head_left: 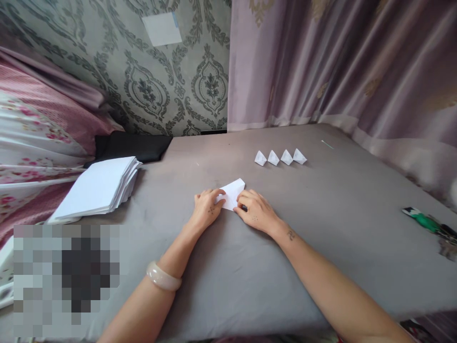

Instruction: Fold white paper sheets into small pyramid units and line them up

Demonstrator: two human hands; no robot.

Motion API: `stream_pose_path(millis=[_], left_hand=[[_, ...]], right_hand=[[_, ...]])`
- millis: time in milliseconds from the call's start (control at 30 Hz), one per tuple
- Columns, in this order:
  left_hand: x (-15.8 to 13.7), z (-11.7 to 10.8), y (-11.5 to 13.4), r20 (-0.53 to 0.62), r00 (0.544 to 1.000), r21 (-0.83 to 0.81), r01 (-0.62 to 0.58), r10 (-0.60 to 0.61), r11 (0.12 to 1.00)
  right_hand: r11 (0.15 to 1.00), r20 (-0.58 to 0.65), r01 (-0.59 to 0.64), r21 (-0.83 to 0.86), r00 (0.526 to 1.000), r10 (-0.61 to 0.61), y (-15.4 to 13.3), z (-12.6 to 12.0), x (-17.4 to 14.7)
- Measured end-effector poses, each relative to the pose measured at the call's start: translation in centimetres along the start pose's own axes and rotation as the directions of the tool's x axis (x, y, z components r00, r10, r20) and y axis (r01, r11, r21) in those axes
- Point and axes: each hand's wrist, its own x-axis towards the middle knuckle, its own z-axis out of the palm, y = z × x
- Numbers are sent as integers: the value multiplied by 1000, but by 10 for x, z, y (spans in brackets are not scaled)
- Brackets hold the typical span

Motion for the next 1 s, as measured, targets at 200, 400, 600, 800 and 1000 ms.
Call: stream_pose_path(millis=[200,400,600,800,1000], left_hand=[[0,0,-2,3,1000,11,6,-6,1000],[-4,2,-11,-63,995,85,83,-77,993],[-10,-2,-24,-125,975,229,208,-183,951],[-12,-9,-27,-138,967,246,244,-215,938],[-18,-14,-27,-221,954,76,225,-203,971]], right_hand=[[1000,48,26,-13,999,-25,1,-2,0],[989,86,120,-83,990,-112,1,-4,-2],[988,84,136,-73,988,-130,1,-4,-3],[987,25,142,-75,990,-141,4,4,-4],[990,21,110,-90,994,-108,3,7,-6]])
